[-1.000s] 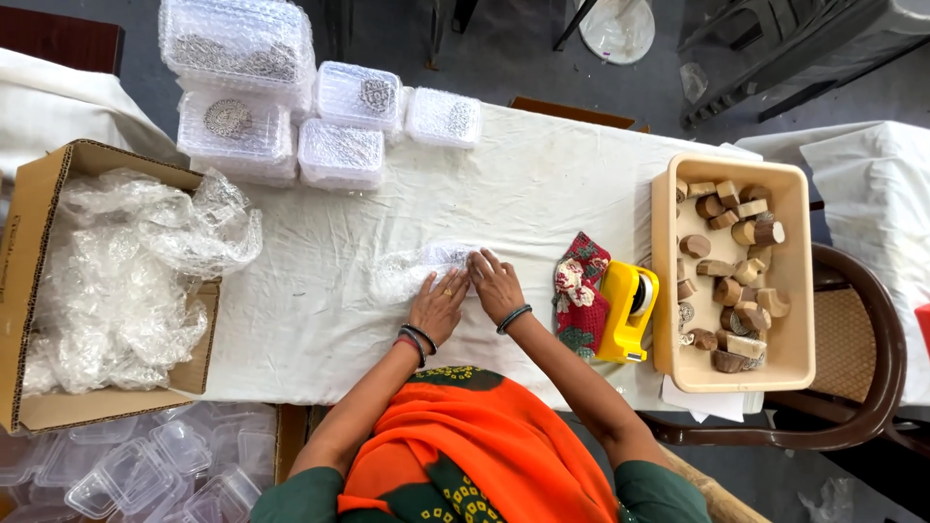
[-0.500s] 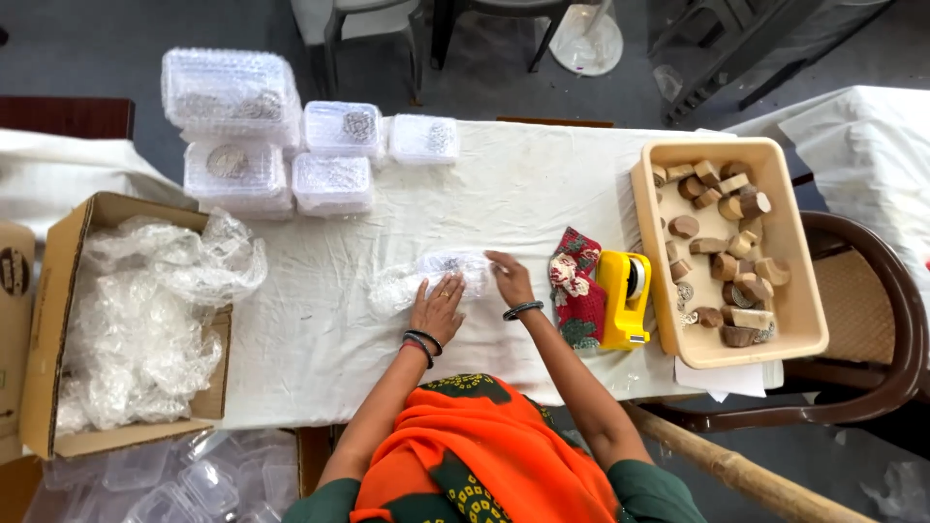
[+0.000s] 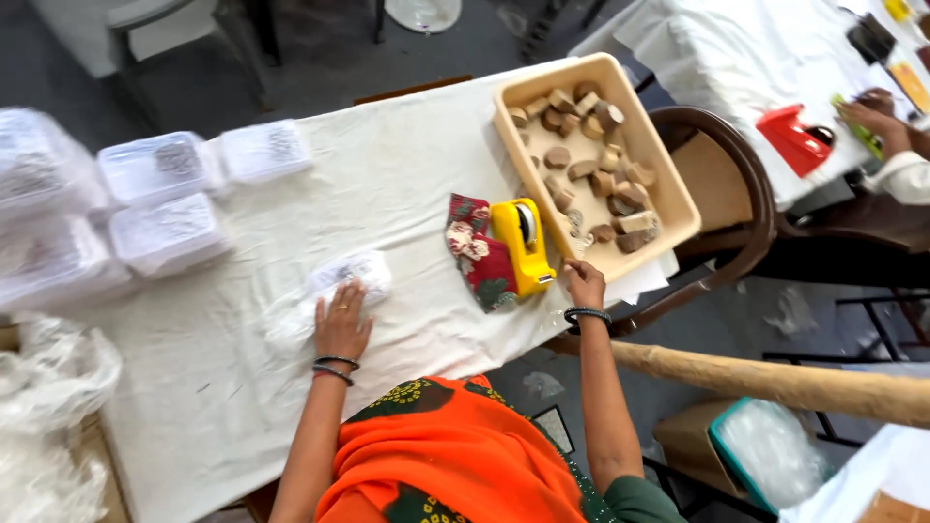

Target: Packing circular jewelry items into small plastic containers and wrapping them in bubble wrap.

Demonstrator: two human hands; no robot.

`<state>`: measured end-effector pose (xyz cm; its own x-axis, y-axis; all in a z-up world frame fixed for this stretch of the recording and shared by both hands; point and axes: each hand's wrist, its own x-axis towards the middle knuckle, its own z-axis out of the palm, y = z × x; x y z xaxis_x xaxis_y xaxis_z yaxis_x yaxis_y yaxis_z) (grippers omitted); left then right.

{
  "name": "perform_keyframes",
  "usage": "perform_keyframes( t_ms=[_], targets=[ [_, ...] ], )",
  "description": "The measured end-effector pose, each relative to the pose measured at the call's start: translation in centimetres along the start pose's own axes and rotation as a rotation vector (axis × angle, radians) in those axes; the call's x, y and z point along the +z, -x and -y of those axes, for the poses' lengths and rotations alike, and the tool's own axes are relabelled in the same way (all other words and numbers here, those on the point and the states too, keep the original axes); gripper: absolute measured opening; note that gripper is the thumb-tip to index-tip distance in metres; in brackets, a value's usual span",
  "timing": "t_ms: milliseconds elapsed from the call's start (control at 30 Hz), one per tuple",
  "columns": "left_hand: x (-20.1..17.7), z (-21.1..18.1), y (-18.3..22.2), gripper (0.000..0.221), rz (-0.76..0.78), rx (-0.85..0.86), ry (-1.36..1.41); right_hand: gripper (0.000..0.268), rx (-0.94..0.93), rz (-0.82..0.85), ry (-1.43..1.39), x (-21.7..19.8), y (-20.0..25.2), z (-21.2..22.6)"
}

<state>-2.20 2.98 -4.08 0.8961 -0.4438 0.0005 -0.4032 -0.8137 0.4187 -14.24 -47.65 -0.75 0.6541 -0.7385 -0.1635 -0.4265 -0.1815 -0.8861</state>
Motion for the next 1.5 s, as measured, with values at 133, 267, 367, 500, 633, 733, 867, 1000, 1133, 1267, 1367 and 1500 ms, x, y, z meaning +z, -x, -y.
perform_keyframes(
  t_ms=[133,267,367,500,633,733,867,1000,1133,1267,1367,1500],
  targets=[
    [-0.1,0.4,0.1,0.067,-0.028,-0.014,0.028,0.025,0.182,0.162,0.063,-0.4,-0.9,1.4],
    [-0.1,0.7,0.2,0.068,-0.028,-0.015,0.037,0.022,0.253,0.242,0.081,0.7,-2.6,1.1],
    [-0.1,0.8,0.2,0.069,-0.009,-0.014,0.028,0.020,0.262,0.307,0.086,1.3,-4.6,-0.7],
    [0.0,0.9,0.1,0.070,0.010,-0.014,0.008,0.021,0.259,0.386,0.082,2.0,-5.1,-0.7],
    [-0.4,0.9,0.1,0.071,0.038,-0.019,-0.022,0.016,0.152,0.348,0.055,2.1,-5.7,-2.0],
    [-0.1,1.0,0.1,0.072,0.048,-0.013,-0.043,0.014,0.036,0.330,0.010,1.6,-5.0,-0.9],
    [-0.3,0.8,0.1,0.072,0.041,-0.009,-0.052,0.017,0.106,0.306,0.088,0.6,-1.3,3.6],
    [-0.4,0.7,0.3,0.072,0.035,-0.022,-0.062,0.019,0.266,0.268,0.107,-0.6,1.7,3.0],
    [-0.4,0.8,0.3,0.072,0.023,-0.019,-0.059,0.018,0.340,0.273,-0.052,-1.1,3.5,0.2],
    [-0.2,0.9,0.2,0.072,0.027,-0.022,-0.056,0.014,0.382,0.260,-0.126,0.0,3.7,-1.7],
    [-0.1,1.0,0.2,0.071,0.034,-0.028,-0.053,0.015,0.391,0.255,-0.155,0.5,3.0,-3.2],
    [-0.2,0.8,0.2,0.072,0.035,-0.022,-0.043,0.016,0.266,0.221,0.034,0.1,0.4,-7.7]
  ],
)
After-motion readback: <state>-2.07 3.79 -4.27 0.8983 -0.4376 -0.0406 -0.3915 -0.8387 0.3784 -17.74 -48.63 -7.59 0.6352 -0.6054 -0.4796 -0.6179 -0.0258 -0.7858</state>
